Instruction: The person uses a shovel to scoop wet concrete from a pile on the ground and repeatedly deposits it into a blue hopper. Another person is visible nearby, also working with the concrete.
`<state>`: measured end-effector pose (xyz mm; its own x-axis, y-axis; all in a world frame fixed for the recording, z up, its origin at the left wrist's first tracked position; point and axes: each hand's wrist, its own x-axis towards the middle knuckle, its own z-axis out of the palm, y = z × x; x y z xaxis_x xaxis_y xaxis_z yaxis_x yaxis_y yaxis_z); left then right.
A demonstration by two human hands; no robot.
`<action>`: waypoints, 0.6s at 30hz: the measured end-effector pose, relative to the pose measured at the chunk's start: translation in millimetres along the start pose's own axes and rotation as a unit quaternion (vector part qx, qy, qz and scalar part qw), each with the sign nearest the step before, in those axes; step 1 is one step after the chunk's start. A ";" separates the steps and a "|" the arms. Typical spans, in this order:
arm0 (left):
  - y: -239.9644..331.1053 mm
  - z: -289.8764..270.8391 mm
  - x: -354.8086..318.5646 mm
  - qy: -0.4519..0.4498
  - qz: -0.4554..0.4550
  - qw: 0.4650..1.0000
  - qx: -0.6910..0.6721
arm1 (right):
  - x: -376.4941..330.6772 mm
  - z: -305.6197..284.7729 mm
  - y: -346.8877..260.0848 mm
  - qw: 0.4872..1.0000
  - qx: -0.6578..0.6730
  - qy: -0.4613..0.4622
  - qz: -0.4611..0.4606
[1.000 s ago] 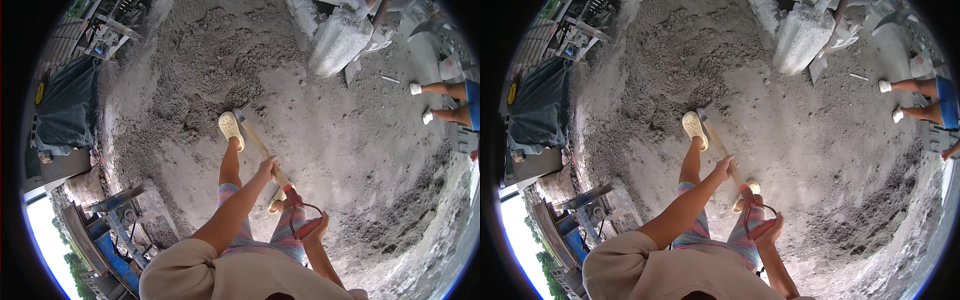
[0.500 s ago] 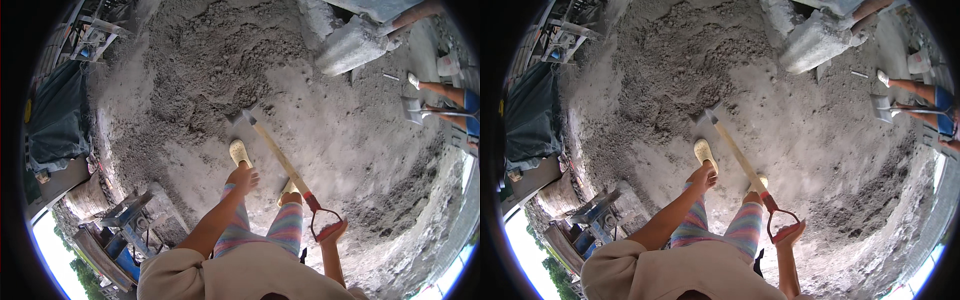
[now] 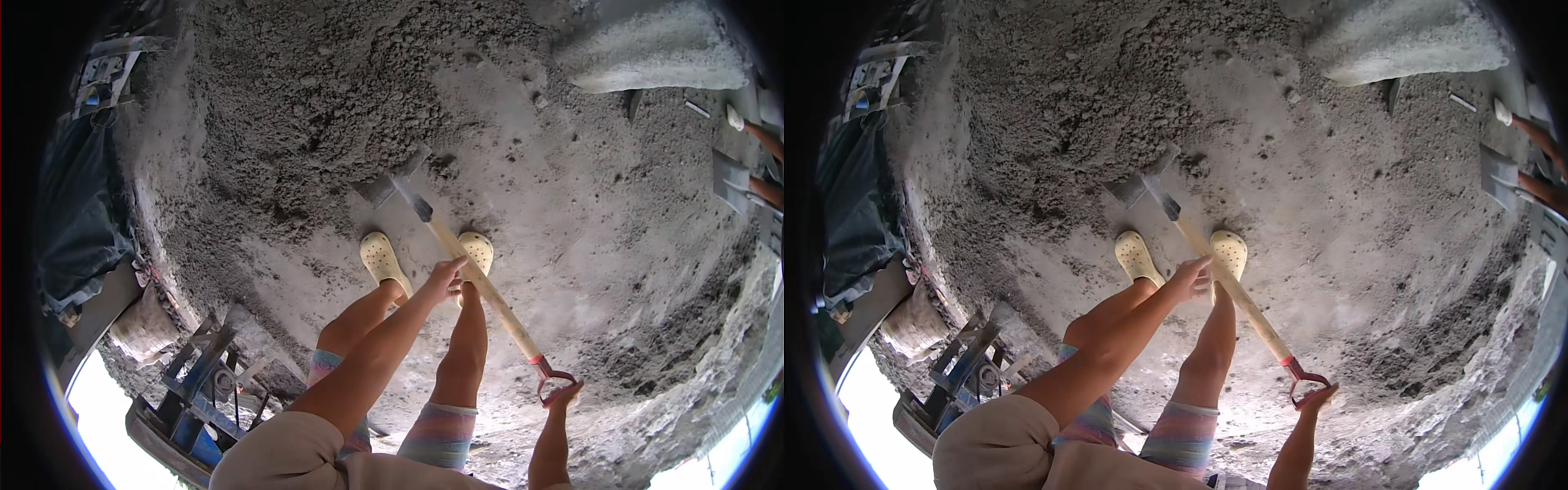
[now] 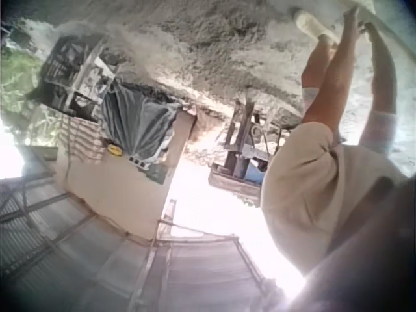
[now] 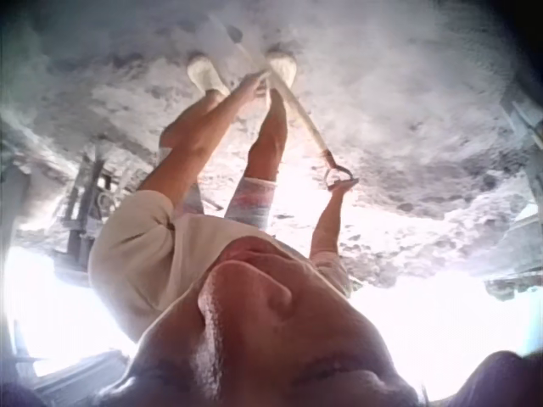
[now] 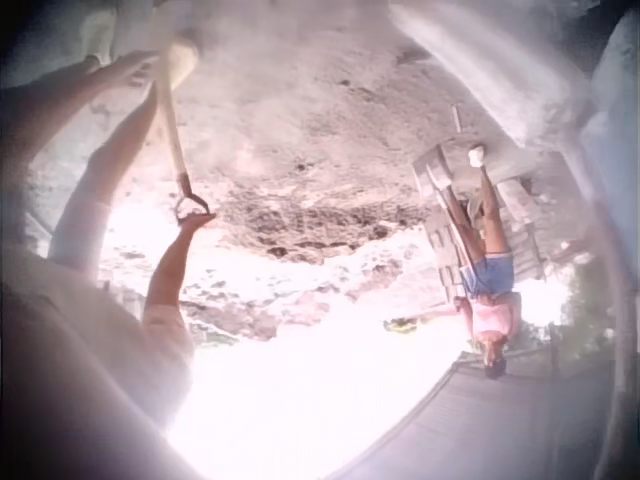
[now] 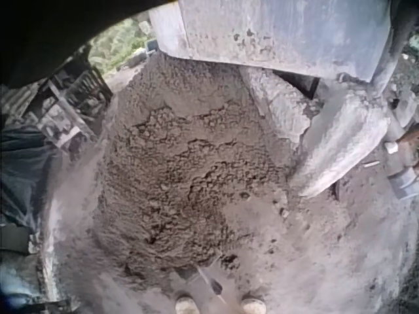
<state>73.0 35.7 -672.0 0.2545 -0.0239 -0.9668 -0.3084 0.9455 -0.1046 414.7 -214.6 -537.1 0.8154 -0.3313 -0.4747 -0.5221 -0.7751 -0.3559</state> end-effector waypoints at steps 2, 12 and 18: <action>10.5 9.0 31.6 0.013 -0.014 1.000 -0.009 | 17.8 10.7 1.6 0.999 -0.019 0.031 0.002; 4.9 -2.3 43.7 -0.024 0.058 0.958 -0.281 | -66.6 -52.2 13.0 0.998 0.024 -0.051 0.018; -53.6 19.7 -16.2 -0.071 0.063 0.952 -0.290 | -67.8 -148.3 -3.7 0.998 0.047 -0.044 -0.028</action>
<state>103.4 -8.2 -646.1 0.2905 0.1611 -0.9432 -0.7884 0.5988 -0.1405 398.4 -269.0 -384.2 0.8206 -0.2376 -0.5197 -0.5017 -0.7352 -0.4559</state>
